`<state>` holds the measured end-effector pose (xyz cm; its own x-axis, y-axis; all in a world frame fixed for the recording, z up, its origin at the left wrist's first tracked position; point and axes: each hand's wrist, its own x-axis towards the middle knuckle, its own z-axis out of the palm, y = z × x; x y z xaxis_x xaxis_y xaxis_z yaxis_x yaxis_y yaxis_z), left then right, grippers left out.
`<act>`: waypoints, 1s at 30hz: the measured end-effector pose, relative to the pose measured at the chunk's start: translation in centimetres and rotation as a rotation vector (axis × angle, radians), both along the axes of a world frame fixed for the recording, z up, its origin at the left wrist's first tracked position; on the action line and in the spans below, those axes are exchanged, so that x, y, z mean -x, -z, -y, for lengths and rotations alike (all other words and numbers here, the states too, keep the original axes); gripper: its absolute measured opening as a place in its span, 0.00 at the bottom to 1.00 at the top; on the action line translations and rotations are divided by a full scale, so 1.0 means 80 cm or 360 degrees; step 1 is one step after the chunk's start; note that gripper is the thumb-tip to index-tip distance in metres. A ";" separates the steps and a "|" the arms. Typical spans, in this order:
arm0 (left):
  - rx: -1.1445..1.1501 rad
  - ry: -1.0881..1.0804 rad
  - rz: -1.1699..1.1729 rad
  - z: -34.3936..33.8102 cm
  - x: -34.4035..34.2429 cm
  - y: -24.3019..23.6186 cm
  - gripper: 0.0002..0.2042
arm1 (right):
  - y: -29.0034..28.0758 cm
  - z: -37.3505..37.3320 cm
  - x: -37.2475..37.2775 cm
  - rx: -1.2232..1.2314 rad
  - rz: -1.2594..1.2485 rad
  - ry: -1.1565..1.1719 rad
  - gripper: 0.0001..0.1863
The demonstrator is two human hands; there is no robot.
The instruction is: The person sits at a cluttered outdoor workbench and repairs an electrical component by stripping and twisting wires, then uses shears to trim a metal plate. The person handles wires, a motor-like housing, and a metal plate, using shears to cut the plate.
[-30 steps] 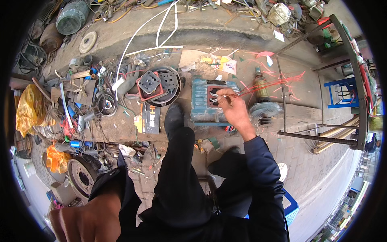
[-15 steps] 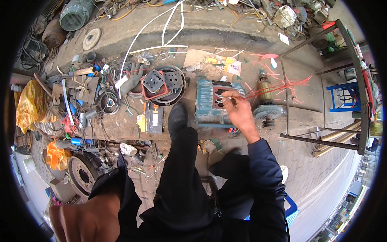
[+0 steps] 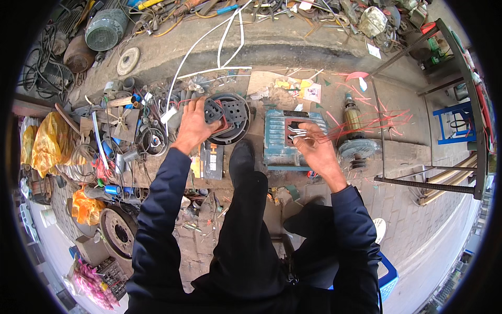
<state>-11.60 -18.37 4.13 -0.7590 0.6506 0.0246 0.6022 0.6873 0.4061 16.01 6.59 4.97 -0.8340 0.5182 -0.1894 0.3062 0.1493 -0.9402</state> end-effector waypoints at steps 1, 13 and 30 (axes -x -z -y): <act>0.0006 -0.0046 -0.0034 -0.003 0.006 0.016 0.37 | 0.000 0.000 0.000 0.0027 0.0021 -0.0007 0.21; -0.0035 -0.0226 0.0017 0.000 0.049 0.082 0.24 | -0.016 0.005 -0.002 -0.0053 0.0074 0.0012 0.19; -0.0385 -0.0393 0.0775 0.007 0.081 0.101 0.20 | -0.012 0.001 -0.003 -0.0168 0.0135 -0.0072 0.19</act>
<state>-18.08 -18.91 -3.96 -0.8484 0.4725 -0.2387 0.1414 0.6368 0.7580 16.28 6.50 5.93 -0.8404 0.5010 -0.2066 0.3745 0.2614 -0.8896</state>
